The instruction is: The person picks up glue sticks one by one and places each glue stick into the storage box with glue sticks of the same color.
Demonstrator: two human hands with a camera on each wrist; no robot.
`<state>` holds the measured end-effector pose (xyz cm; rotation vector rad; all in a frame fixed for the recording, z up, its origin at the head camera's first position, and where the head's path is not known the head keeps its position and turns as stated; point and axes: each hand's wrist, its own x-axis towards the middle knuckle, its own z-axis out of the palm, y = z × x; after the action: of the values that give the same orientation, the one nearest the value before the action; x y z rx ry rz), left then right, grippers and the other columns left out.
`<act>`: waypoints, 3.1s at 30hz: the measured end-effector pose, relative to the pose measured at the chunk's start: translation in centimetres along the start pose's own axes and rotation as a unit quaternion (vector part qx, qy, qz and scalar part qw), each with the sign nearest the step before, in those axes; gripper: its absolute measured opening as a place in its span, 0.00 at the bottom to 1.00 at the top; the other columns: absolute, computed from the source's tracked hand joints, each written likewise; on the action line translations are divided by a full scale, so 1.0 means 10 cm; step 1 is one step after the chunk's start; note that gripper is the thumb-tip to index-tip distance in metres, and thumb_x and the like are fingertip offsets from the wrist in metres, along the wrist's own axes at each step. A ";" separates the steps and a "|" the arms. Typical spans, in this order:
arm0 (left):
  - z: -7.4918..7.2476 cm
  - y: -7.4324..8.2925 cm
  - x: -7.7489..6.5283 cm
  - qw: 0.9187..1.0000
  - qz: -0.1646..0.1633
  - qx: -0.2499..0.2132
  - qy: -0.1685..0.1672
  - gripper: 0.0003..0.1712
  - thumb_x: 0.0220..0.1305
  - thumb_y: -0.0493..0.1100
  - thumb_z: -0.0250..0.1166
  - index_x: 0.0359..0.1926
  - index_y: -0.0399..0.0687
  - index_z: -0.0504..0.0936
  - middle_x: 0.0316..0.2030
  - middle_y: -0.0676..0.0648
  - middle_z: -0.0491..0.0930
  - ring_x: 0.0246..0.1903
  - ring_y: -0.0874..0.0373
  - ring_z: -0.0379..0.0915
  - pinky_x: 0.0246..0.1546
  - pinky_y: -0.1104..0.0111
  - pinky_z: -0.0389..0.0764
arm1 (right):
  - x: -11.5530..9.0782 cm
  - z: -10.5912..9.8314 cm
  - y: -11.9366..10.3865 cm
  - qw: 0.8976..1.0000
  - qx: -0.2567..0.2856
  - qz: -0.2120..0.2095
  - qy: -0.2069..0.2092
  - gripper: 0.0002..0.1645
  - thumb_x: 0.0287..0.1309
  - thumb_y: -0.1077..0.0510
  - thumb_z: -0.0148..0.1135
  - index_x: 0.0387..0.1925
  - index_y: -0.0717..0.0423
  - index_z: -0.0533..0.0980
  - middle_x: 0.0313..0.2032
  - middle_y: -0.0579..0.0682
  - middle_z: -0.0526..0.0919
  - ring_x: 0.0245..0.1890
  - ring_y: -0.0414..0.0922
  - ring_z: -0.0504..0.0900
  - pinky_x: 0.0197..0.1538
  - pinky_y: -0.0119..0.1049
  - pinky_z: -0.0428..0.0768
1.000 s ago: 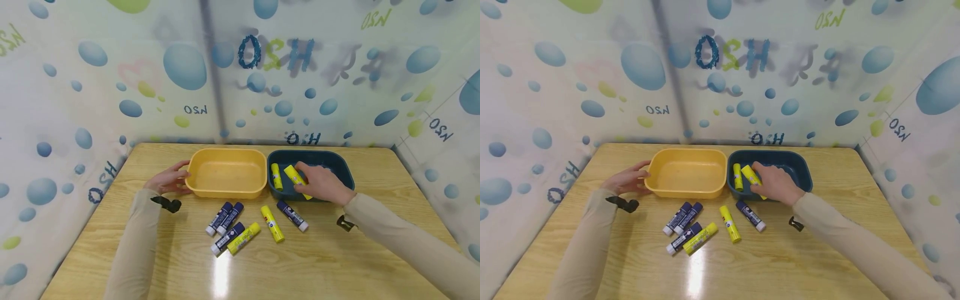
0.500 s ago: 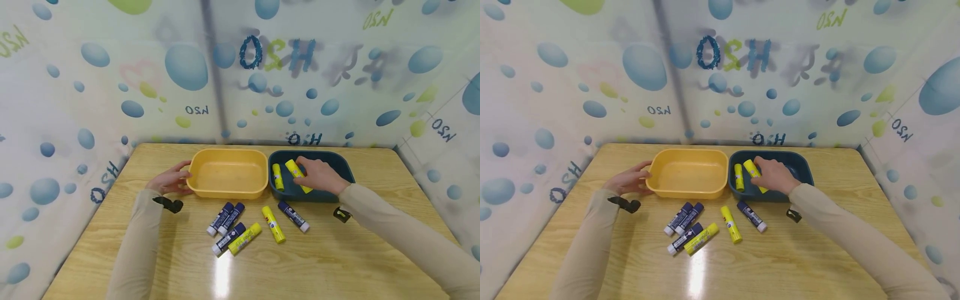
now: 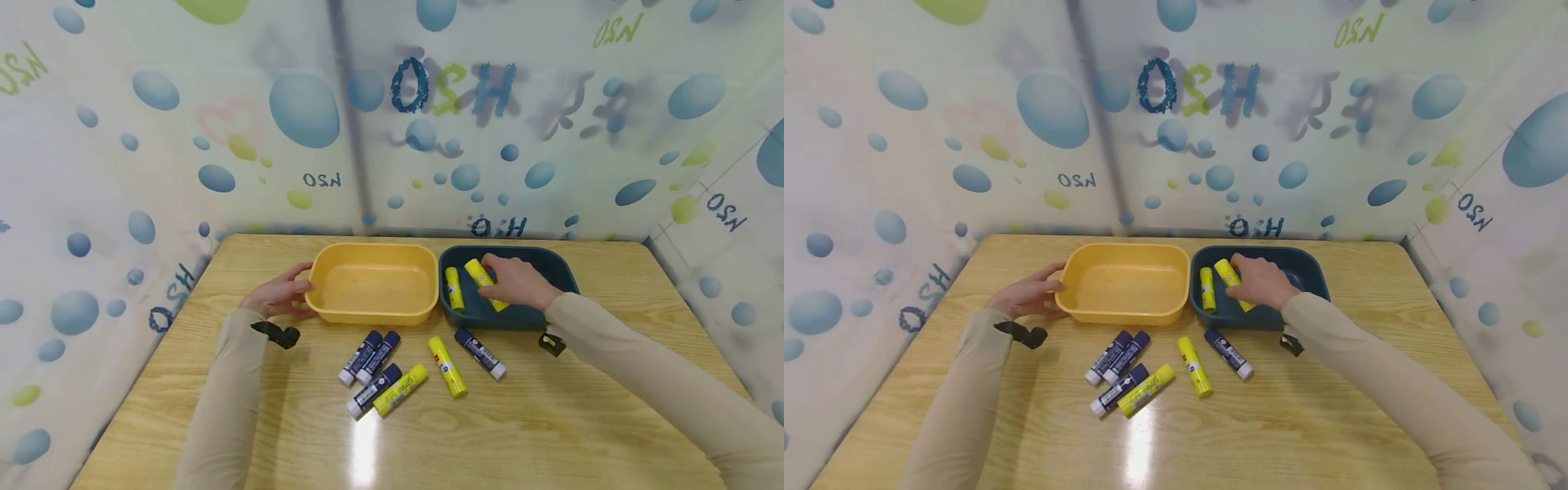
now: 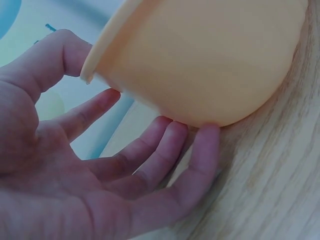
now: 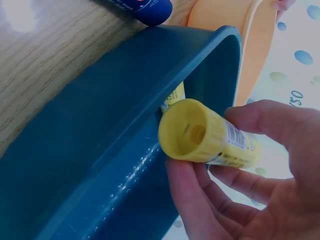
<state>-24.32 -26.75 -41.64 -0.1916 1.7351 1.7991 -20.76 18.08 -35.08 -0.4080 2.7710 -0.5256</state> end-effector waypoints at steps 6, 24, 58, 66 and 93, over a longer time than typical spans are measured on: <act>0.01 -0.01 0.01 1.000 0.004 0.004 0.000 0.42 0.66 0.31 0.52 0.75 0.58 0.46 0.64 0.35 0.52 0.50 0.44 0.67 0.48 0.51 0.77 | 0.07 0.00 0.01 1.000 0.007 0.007 -0.008 0.31 0.59 0.54 0.63 0.58 0.66 0.66 0.39 0.58 0.79 0.23 0.45 0.77 0.29 0.37 0.77; -0.02 -0.04 0.02 1.000 0.013 -0.006 -0.007 0.42 0.67 0.32 0.53 0.76 0.56 0.45 0.64 0.36 0.53 0.51 0.45 0.67 0.49 0.51 0.77 | 0.32 -0.06 0.17 0.993 0.039 0.060 -0.094 0.33 0.64 0.54 0.58 0.62 0.69 0.61 0.43 0.62 0.76 0.30 0.48 0.80 0.36 0.42 0.83; -0.06 -0.04 0.01 1.000 0.000 -0.030 -0.009 0.40 0.70 0.33 0.55 0.76 0.56 0.46 0.63 0.36 0.56 0.52 0.46 0.69 0.50 0.52 0.77 | 0.74 0.13 -0.11 0.969 0.037 0.132 -0.206 0.21 0.64 0.57 0.54 0.52 0.70 0.70 0.39 0.59 0.79 0.35 0.49 0.83 0.37 0.35 0.83; -0.05 -0.05 0.00 1.000 0.002 -0.029 -0.009 0.40 0.70 0.33 0.54 0.75 0.56 0.47 0.63 0.37 0.56 0.51 0.46 0.70 0.50 0.51 0.76 | 0.74 0.14 -0.18 0.969 0.026 0.132 -0.209 0.18 0.63 0.58 0.55 0.49 0.70 0.71 0.36 0.59 0.79 0.33 0.49 0.83 0.36 0.35 0.84; -0.04 -0.07 0.00 0.999 -0.004 -0.052 -0.014 0.42 0.69 0.33 0.55 0.76 0.56 0.44 0.62 0.38 0.56 0.52 0.46 0.68 0.50 0.51 0.77 | 0.53 -0.20 -0.22 0.974 0.028 0.108 -0.197 0.29 0.68 0.52 0.53 0.58 0.73 0.68 0.43 0.63 0.81 0.33 0.48 0.85 0.44 0.41 0.82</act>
<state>-24.07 -27.15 -42.31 -0.2164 1.6214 1.8780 -25.81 15.02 -33.61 -0.1711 2.3741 -0.4154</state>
